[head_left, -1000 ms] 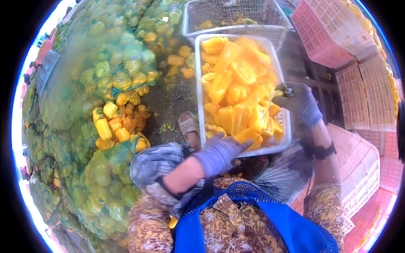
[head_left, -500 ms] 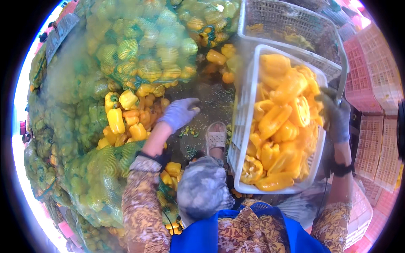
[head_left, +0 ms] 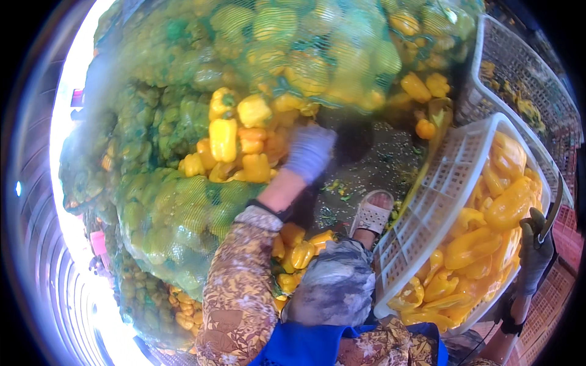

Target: The person cuts yellow bell peppers with a knife, removing the stems and seeds, and places the cut pieces into a white plastic basket. They repeatedly pick peppers from a large green mesh bag and process them one by one.

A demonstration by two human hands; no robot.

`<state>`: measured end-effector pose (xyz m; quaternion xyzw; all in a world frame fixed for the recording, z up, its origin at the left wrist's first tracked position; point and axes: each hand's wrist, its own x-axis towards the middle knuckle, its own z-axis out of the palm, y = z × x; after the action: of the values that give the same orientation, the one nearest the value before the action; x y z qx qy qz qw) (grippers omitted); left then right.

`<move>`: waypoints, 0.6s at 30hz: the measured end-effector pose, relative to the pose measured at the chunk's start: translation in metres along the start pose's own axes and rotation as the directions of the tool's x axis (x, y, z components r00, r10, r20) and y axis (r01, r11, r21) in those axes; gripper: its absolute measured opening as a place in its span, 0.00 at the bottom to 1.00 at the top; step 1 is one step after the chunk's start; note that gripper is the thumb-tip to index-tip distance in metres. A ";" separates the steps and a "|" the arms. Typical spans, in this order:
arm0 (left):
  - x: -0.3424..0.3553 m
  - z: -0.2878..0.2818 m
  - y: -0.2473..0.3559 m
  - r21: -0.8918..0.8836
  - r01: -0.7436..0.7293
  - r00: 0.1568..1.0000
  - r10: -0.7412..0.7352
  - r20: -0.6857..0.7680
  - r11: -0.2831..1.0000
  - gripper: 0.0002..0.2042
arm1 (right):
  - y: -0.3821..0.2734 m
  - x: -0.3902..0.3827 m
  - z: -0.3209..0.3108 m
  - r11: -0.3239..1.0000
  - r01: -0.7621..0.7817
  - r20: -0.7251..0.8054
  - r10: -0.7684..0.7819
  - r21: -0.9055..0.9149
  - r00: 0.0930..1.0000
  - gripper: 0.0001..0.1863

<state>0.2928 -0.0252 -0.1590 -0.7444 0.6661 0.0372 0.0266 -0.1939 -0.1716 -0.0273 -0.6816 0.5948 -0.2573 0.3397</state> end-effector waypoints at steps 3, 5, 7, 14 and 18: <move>-0.032 -0.061 -0.050 0.183 0.338 0.935 -0.307 -0.178 0.923 0.22 | -0.018 -0.005 0.011 0.999 0.036 0.009 -0.036 0.022 0.999 0.19; -0.035 -0.043 -0.092 0.252 0.380 0.889 -0.277 -0.364 0.890 0.32 | -0.032 -0.012 0.014 0.996 0.090 0.011 -0.090 0.004 0.996 0.19; -0.038 -0.050 -0.118 0.260 0.448 0.892 -0.407 -0.196 0.856 0.35 | -0.051 -0.020 0.022 0.996 0.077 0.053 -0.079 0.033 0.995 0.19; -0.037 -0.079 -0.100 -0.219 0.563 0.822 -0.569 0.041 0.797 0.35 | -0.090 -0.066 0.012 0.981 0.195 0.001 -0.195 0.013 0.981 0.19; -0.070 -0.066 -0.048 -0.989 0.076 0.863 -0.505 0.004 0.123 0.34 | -0.140 -0.100 0.019 0.975 -0.216 0.285 0.192 0.058 0.939 0.19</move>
<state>0.3342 0.0432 -0.0877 -0.6990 0.3189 0.3164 -0.5564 -0.1065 -0.0618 0.0742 -0.6300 0.5966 -0.1485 0.4745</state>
